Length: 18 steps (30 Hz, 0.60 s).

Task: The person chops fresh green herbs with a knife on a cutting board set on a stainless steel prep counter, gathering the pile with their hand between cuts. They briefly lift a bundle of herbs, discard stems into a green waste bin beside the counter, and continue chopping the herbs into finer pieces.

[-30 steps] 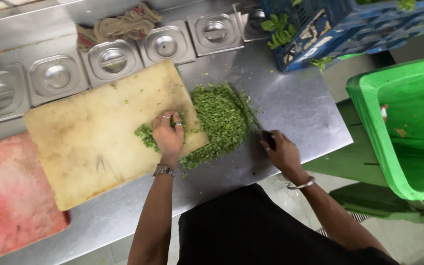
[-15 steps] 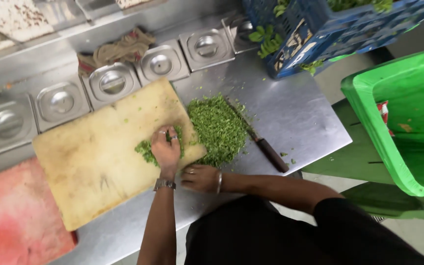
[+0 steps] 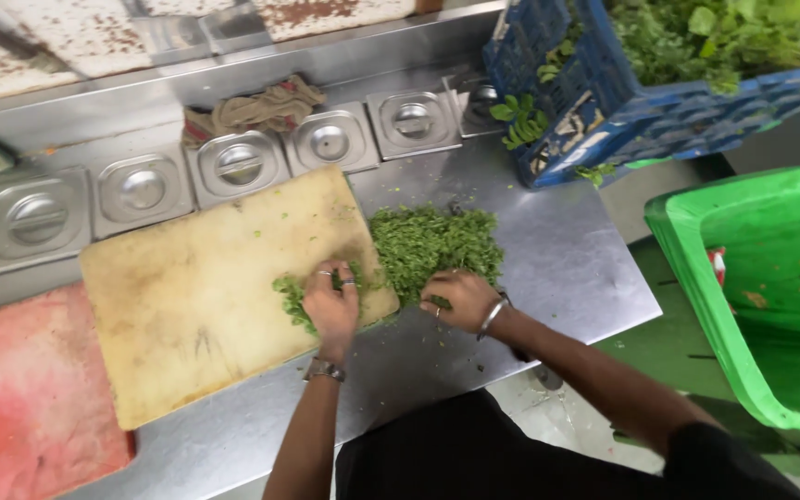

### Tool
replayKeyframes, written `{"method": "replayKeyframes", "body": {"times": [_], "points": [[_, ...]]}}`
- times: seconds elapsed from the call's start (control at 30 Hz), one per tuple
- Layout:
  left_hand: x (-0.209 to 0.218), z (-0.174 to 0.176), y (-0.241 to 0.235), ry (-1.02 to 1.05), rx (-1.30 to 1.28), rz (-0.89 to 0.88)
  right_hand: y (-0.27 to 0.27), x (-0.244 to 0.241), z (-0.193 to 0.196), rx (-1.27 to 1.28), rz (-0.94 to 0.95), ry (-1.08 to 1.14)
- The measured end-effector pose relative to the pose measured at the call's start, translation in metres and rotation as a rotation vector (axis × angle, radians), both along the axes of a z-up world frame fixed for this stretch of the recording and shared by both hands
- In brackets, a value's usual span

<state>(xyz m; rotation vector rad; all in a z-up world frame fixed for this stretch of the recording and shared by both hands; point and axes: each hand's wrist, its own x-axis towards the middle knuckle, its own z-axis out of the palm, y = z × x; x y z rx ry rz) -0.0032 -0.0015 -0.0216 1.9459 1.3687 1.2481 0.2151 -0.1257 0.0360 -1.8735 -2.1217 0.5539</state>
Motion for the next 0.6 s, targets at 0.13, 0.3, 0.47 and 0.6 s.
{"method": "replayKeyframes", "body": {"times": [0.13, 0.3, 0.47, 0.6], "points": [[-0.002, -0.017, -0.005, 0.004, -0.007, 0.048, 0.023, -0.050, 0.006, 0.228, -0.025, 0.080], [0.006, -0.030, 0.003, 0.150, -0.029, 0.186, 0.058, -0.095, -0.012, 0.441, 0.165, -0.010], [-0.009, -0.001, -0.005, 0.211, 0.049, 0.123, 0.074, -0.086, -0.067, 0.418, 0.132, -0.206], [-0.030, 0.012, 0.000, 0.333, 0.161, -0.176, 0.090, -0.084, -0.056, 0.384, 0.146, -0.178]]}}
